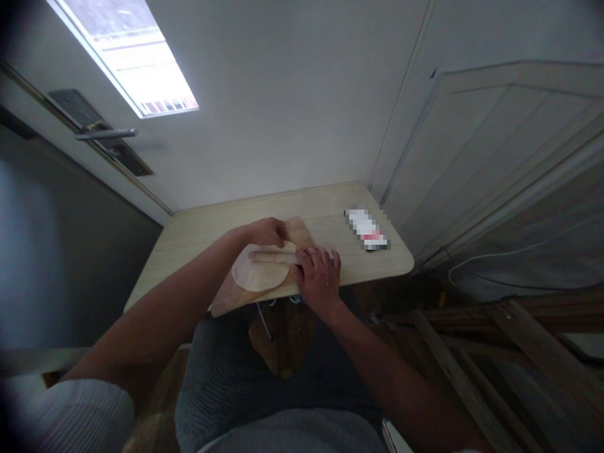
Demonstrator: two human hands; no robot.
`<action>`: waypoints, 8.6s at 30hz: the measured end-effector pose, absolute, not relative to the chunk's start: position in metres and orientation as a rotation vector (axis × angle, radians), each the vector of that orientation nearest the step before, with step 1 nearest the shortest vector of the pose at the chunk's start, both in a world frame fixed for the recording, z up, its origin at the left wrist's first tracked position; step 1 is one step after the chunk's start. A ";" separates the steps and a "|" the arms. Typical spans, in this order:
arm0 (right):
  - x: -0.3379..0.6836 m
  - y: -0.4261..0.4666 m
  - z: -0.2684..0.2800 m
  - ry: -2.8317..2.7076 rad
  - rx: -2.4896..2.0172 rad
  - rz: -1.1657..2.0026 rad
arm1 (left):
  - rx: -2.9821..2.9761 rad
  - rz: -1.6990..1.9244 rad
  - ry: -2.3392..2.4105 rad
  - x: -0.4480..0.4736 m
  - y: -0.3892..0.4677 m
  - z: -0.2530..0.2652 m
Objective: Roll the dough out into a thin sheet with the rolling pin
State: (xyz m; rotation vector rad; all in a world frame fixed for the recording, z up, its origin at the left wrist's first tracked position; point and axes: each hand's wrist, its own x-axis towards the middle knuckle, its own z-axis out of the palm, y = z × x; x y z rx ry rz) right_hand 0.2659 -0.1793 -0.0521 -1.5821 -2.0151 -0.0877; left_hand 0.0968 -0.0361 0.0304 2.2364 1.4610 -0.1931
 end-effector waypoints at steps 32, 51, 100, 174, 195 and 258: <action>0.259 -0.181 -0.023 -2.109 -1.789 -0.020 | 2.216 0.587 1.489 0.066 -0.069 0.020; 0.228 -0.130 -0.010 -2.294 -1.546 0.037 | 2.312 0.584 1.728 0.010 -0.082 0.008; 0.197 -0.105 -0.031 -2.301 -1.670 -0.036 | 2.281 0.399 2.223 0.009 -0.129 -0.015; 0.190 -0.096 -0.027 -2.304 -1.739 0.013 | 2.272 0.377 2.230 0.011 -0.127 -0.015; 0.216 -0.179 -0.034 -2.284 -1.580 -0.062 | 2.320 0.495 2.187 0.024 -0.214 -0.028; 0.163 0.007 -0.016 -2.478 -1.836 0.218 | 2.152 0.147 2.075 -0.021 -0.036 -0.014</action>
